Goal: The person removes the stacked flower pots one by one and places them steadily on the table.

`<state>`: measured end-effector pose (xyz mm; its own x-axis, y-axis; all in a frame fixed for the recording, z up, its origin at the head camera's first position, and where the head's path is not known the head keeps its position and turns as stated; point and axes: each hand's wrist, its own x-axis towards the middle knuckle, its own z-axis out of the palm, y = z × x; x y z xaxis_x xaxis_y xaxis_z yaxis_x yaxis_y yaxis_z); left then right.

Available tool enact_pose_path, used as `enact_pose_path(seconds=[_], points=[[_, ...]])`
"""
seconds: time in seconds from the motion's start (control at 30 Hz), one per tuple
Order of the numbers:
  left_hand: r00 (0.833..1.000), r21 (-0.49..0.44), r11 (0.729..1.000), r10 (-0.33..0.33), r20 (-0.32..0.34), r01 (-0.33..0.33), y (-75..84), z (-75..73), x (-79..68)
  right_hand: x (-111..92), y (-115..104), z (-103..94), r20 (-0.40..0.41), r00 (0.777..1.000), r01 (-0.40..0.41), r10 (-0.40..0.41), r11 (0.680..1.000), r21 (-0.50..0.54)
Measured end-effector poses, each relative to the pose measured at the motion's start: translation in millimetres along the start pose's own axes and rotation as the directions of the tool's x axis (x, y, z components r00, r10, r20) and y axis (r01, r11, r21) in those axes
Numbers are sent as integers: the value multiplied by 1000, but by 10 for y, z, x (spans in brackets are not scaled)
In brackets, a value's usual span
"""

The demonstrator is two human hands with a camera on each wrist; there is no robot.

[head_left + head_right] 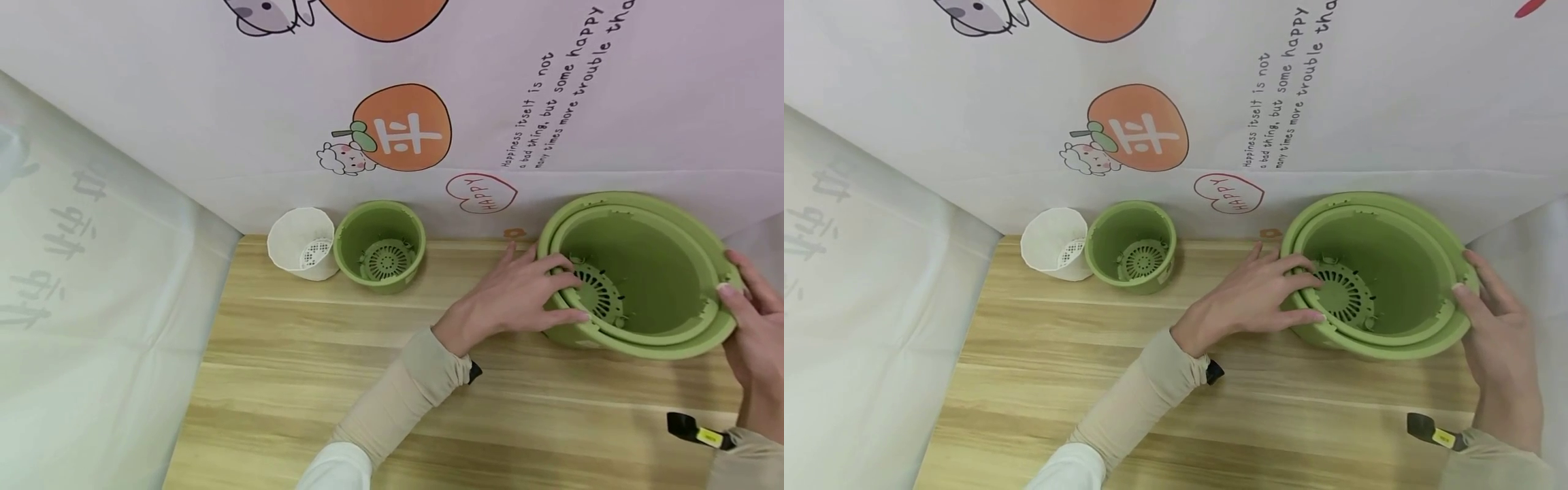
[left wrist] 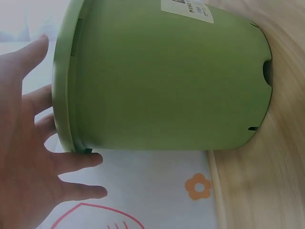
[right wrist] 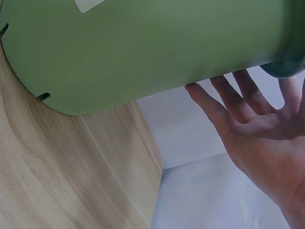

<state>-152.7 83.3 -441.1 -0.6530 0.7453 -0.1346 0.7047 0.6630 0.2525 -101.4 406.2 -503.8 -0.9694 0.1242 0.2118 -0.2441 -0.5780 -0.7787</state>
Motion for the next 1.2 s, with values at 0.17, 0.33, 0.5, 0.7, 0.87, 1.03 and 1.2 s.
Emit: enact_pose_path(seconds=[0.17,0.33,0.5,0.7,0.87,1.03,1.2], points=[[1000,5,1000,25,17,-25,-6,10,14,-1,-3,-5,2,1000,2,-2,1000,-12],[999,-2,999,45,7,-45,-13,9,13,-7,-4,-20,-15,1000,-11,11,1000,3],[998,-7,999,52,-18,-53,-10,0,-1,-13,-1,-36,-17,1000,-25,25,1000,-5],[999,8,999,39,-37,-38,17,-15,-21,-12,-5,-37,-25,999,-37,37,999,7],[998,56,998,15,-58,-11,46,-20,-41,-7,-10,-23,-21,999,-30,30,1000,0],[996,67,998,11,-83,-5,70,-17,-55,-3,-17,-14,-16,999,-29,28,998,-50],[994,59,998,28,-109,-22,77,3,-64,-10,-20,-17,-18,999,-45,44,997,-61]])
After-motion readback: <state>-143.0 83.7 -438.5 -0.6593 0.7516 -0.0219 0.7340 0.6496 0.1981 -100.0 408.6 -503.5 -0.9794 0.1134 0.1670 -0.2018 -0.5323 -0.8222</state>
